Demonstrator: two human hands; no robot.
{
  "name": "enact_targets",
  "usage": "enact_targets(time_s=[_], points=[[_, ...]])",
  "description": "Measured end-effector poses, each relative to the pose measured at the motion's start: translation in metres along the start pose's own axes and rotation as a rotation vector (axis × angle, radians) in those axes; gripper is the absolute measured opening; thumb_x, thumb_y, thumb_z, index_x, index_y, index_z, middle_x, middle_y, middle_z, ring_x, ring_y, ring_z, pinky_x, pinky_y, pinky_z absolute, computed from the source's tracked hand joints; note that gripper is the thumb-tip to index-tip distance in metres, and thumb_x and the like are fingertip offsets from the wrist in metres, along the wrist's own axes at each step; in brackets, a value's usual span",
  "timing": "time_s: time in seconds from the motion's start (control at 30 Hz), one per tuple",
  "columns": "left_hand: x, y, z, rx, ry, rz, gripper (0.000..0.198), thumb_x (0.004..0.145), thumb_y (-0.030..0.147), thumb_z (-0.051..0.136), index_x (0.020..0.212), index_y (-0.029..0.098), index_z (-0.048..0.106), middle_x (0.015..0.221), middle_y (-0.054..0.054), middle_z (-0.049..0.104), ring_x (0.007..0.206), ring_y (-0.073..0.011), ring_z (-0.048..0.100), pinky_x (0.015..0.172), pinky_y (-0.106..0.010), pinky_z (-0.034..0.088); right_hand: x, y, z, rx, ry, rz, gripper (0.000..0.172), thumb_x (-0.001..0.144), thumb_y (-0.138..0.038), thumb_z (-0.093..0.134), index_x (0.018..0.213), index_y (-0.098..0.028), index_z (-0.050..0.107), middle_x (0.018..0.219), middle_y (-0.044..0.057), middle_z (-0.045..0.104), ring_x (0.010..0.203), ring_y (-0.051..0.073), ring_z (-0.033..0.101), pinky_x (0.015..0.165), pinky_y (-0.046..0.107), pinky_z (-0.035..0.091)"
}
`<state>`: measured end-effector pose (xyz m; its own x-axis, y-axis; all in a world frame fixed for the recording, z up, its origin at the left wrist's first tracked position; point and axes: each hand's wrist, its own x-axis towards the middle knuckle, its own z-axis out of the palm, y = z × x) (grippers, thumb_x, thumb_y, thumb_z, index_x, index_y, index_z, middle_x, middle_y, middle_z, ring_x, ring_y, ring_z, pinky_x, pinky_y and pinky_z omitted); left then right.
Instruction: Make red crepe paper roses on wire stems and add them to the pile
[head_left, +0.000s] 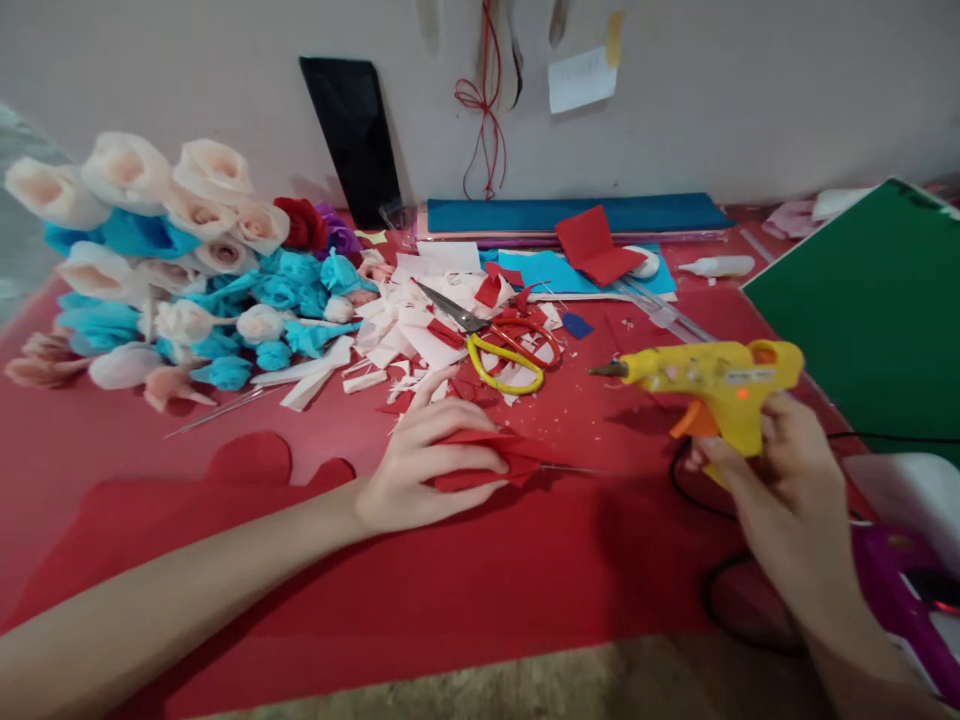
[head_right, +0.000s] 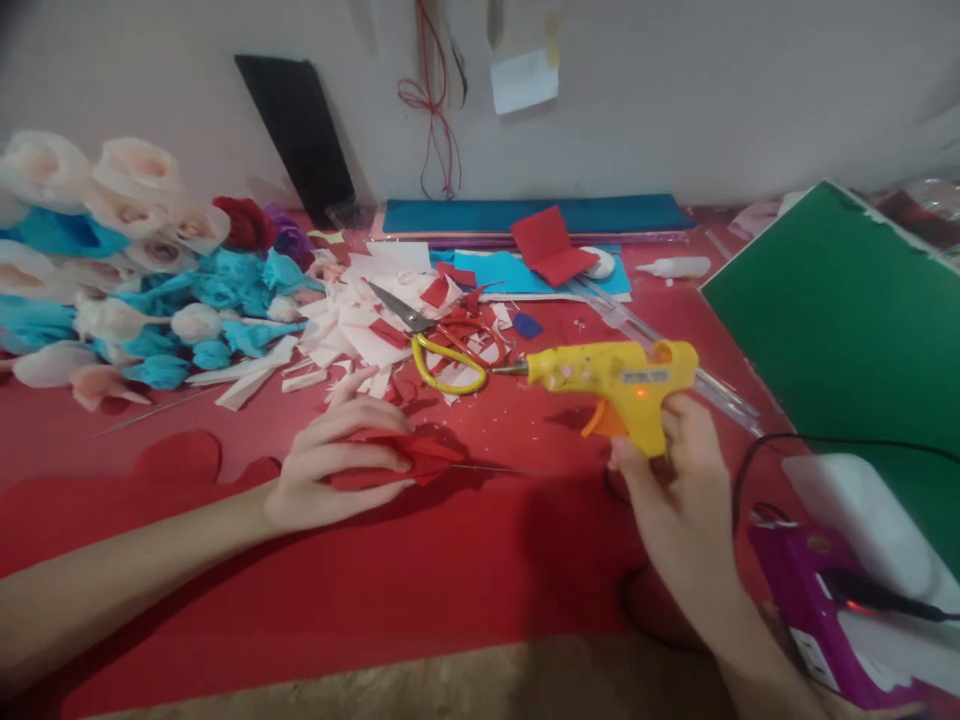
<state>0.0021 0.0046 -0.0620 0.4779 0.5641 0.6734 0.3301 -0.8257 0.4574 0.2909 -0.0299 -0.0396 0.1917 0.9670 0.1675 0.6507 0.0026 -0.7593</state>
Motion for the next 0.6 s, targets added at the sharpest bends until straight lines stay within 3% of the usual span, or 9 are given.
enact_targets(time_s=[0.07, 0.17, 0.3, 0.47, 0.6], points=[[0.001, 0.000, 0.000, 0.009, 0.002, 0.000, 0.010, 0.069, 0.017, 0.068, 0.076, 0.019, 0.061, 0.082, -0.003, 0.065, 0.078, -0.0150, 0.064, 0.102, -0.052, 0.034, -0.013, -0.013, 0.001, 0.015, -0.002, 0.043, 0.020, 0.075, -0.035, 0.057, 0.089, -0.024, 0.048, 0.072, 0.001, 0.054, 0.058, 0.016, 0.055, 0.046, 0.025, 0.046], [0.001, 0.001, 0.001, 0.017, 0.031, -0.005, 0.009, 0.070, 0.018, 0.068, 0.075, 0.019, 0.060, 0.081, -0.003, 0.066, 0.077, -0.0148, 0.064, 0.102, -0.052, 0.034, -0.026, -0.024, 0.007, 0.049, 0.000, 0.076, 0.032, 0.066, -0.036, 0.067, 0.087, -0.024, 0.047, 0.071, -0.001, 0.053, 0.059, 0.015, 0.056, 0.047, 0.024, 0.049], [0.002, 0.000, 0.001, 0.019, 0.038, -0.031, 0.011, 0.070, 0.018, 0.069, 0.076, 0.019, 0.060, 0.080, -0.003, 0.066, 0.076, -0.0151, 0.065, 0.101, -0.054, 0.034, -0.032, -0.029, 0.017, -0.149, 0.044, 0.122, 0.048, 0.056, -0.050, 0.071, 0.086, -0.022, 0.047, 0.073, 0.000, 0.052, 0.059, 0.016, 0.053, 0.047, 0.027, 0.045], [0.003, -0.001, 0.000, 0.023, 0.034, -0.046, 0.009, 0.071, 0.019, 0.068, 0.076, 0.018, 0.060, 0.079, -0.003, 0.065, 0.076, -0.0143, 0.064, 0.101, -0.051, 0.036, -0.037, -0.024, 0.024, -0.289, 0.097, 0.159, 0.045, 0.060, -0.055, 0.066, 0.082, -0.022, 0.045, 0.071, 0.002, 0.051, 0.056, 0.019, 0.053, 0.048, 0.032, 0.044], [0.003, -0.002, 0.000, 0.032, 0.040, -0.077, 0.009, 0.072, 0.021, 0.068, 0.076, 0.018, 0.060, 0.079, -0.004, 0.065, 0.075, -0.0143, 0.064, 0.100, -0.049, 0.038, -0.040, -0.020, 0.026, -0.401, 0.109, 0.150, 0.044, 0.061, -0.059, 0.062, 0.081, -0.023, 0.045, 0.067, 0.004, 0.051, 0.065, 0.027, 0.056, 0.056, 0.041, 0.047]])
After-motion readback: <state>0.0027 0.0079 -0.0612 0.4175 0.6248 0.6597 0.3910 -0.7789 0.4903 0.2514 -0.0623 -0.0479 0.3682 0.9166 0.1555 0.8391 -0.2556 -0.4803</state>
